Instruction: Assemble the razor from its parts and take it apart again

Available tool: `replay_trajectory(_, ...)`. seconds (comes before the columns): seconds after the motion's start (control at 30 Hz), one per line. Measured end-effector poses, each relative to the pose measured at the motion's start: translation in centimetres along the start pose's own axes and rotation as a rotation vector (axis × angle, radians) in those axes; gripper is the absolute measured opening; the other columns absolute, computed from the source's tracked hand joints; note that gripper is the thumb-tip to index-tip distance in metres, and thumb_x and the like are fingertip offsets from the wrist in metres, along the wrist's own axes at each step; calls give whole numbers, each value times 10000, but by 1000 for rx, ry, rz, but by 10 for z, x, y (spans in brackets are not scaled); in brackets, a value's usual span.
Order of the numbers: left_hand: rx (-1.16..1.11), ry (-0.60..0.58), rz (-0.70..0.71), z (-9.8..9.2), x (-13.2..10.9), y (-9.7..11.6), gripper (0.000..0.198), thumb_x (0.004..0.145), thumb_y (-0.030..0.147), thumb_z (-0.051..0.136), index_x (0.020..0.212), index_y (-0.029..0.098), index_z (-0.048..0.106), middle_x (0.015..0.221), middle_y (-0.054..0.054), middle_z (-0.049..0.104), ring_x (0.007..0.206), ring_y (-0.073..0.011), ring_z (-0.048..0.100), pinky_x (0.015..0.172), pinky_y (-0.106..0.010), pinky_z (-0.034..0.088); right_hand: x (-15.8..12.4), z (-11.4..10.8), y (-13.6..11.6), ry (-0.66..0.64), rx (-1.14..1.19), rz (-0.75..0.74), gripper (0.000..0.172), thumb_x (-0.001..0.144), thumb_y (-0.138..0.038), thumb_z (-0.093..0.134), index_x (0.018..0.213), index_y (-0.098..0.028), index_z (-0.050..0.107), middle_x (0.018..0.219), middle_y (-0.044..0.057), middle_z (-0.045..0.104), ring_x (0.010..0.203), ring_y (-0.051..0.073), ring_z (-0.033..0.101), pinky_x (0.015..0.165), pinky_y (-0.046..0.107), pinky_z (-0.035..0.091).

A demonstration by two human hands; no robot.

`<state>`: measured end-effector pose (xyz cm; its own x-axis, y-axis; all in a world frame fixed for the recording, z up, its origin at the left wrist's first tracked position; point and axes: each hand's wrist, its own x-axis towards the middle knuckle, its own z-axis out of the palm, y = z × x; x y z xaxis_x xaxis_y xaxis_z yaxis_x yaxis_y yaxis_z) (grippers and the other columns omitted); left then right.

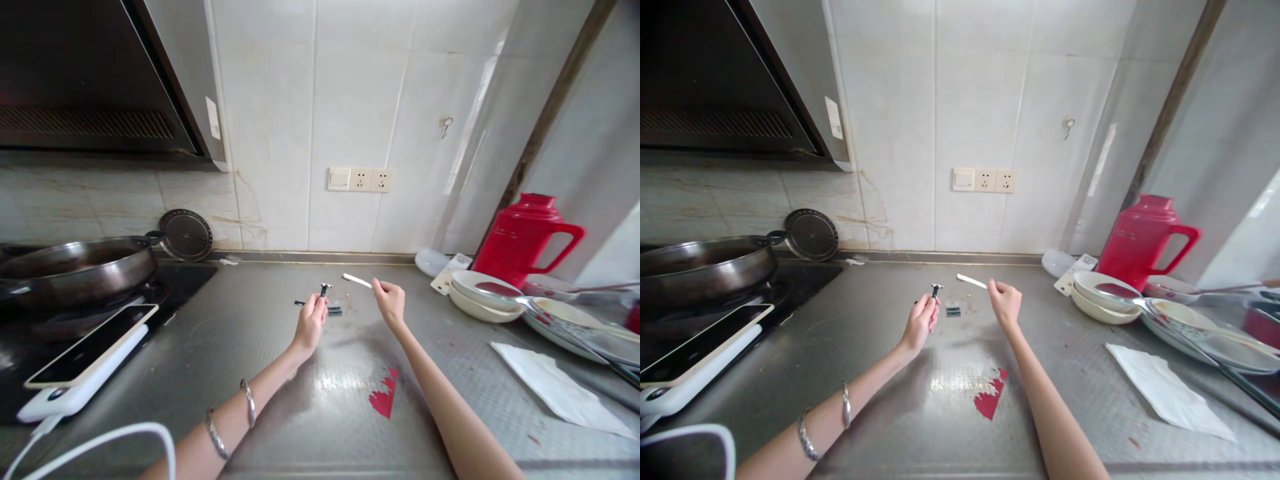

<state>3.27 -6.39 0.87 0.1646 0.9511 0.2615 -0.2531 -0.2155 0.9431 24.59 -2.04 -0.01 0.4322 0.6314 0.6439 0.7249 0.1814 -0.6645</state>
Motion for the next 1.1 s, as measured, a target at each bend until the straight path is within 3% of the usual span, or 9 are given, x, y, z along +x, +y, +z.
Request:
replay_trajectory(0.27, 129, -95, 187, -8, -2, -2, 241, 823, 410, 494, 761, 182, 538, 669, 5, 455, 642, -124, 391, 623, -218, 317, -7, -9, -47, -179, 117, -119, 462, 781, -458, 420, 419, -184, 337, 460, -37, 217, 448, 74, 238, 446, 231, 187)
replay_trajectory(0.4, 161, -89, 251, -11, -2, 2, 247, 861, 411, 427, 786, 191, 510, 689, 4, 437, 656, -131, 377, 642, -225, 306, -5, -11, -36, -173, 64, -154, 462, 762, -416, 451, 395, -179, 300, 476, -33, 195, 454, 62, 221, 454, 225, 179)
replay_trajectory(0.57, 202, -77, 269, -12, -1, 5, 258, 861, 428, 416, 801, 193, 504, 686, 4, 431, 646, -130, 375, 640, -228, 303, -4, -12, -37, -142, 177, -52, 456, 786, -455, 416, 428, -186, 332, 463, -38, 205, 456, 78, 235, 453, 231, 189)
replay_trajectory(0.8, 333, -144, 274, -14, 0, -2, 235, 869, 398, 396, 828, 184, 486, 697, 18, 436, 670, -130, 387, 662, -234, 310, -11, -11, -49, -304, 238, -184, 469, 801, -433, 422, 418, -182, 319, 444, -40, 230, 448, 71, 245, 463, 232, 196)
replay_trajectory(1.1, 407, -154, 307, -17, 0, -4, 262, 872, 413, 376, 807, 180, 476, 676, 21, 437, 648, -127, 390, 644, -242, 306, -8, -12, -44, -243, 205, -196, 476, 802, -428, 433, 412, -180, 319, 440, -43, 240, 444, 67, 253, 470, 225, 209)
